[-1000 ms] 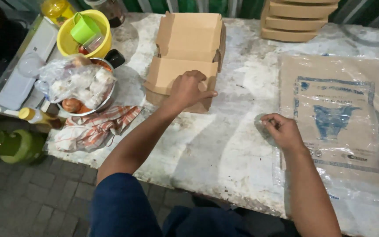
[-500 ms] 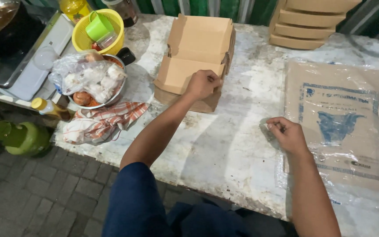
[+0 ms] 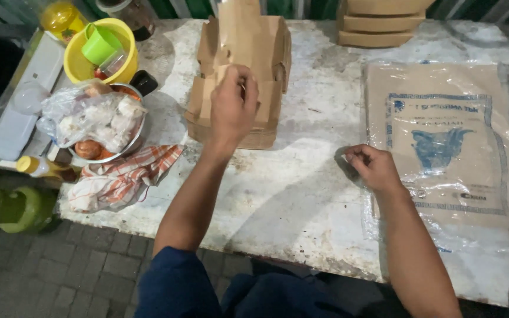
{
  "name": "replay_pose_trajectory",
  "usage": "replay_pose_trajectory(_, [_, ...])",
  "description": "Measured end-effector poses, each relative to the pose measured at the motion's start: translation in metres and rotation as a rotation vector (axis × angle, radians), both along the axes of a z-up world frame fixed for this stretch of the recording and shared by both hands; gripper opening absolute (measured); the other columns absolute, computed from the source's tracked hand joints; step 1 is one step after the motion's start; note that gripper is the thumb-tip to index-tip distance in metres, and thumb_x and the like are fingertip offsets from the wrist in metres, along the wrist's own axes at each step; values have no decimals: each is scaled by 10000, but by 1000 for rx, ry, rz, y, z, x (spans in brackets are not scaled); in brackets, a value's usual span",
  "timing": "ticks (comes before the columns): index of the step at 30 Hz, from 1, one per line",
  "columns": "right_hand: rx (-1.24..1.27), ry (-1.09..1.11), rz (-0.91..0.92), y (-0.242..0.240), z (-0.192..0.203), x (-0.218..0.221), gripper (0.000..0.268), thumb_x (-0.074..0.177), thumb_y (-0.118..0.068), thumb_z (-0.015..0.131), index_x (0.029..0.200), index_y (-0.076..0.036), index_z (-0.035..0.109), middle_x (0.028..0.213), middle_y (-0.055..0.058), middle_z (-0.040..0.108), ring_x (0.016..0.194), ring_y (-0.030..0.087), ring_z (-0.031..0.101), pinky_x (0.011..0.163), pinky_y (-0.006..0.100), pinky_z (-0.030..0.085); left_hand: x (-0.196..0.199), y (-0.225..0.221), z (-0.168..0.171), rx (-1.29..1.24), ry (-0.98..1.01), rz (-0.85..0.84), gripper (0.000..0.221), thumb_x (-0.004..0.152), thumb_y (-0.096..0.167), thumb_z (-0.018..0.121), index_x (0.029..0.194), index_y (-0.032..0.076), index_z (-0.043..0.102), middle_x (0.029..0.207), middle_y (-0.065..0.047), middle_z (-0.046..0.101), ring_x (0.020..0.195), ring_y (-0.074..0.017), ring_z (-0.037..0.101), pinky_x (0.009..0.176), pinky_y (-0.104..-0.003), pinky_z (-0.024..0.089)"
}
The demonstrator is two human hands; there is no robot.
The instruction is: Folding and assembling cardboard takeout boxes on a work table.
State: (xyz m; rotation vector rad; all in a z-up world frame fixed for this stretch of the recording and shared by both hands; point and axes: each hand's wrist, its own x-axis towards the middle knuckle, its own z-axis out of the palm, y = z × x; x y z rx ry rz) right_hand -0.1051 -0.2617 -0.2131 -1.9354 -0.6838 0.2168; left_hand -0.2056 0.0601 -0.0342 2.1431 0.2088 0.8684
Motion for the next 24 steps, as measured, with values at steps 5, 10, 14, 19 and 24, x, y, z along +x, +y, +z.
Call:
replay_pose_trajectory(5, [282,143,64,-10,1,7,573,926,-505,534,1218,-23,639,934,134,697,841,208,636,710,357,528,0,-104,-52,216,-9,-248,86,977,175,531,1004,108,577,796,-126,620,587,-330,678,450,-412,546])
replay_pose_trajectory(10, [545,427,35,-21,-29,26,1042,787,-788,495,1491,-32,361,1180,178,598,937,283,603,698,495,557,25,-179,-128,432,-8,-354,90,983,181,495,995,124,564,827,-30,570,596,-275,687,500,-363,564])
replay_pose_trajectory(14, [353,159,-195,-29,-10,30,452,1024,-220,577,1408,-8,465,1233,152,555,1110,281,534,961,487,453,30,-193,-159,243,2,-432,298,971,289,598,1206,105,589,955,-74,621,846,-293,685,689,-398,542])
replay_pose_trajectory(19, [278,167,-299,-18,2,20,550,1020,-283,618,1414,45,420,1268,241,519,1178,385,515,1023,564,403,27,-174,-173,62,16,-570,655,752,384,843,1256,52,589,1086,-134,632,1030,-311,641,853,-401,508])
replay_pose_trajectory(24, [565,362,-319,-13,8,28,414,1019,-263,601,1342,-34,478,1141,89,543,1080,229,597,920,419,553,39,-171,-169,218,-225,-477,146,851,79,749,983,133,717,911,-19,625,852,-227,631,731,-314,506])
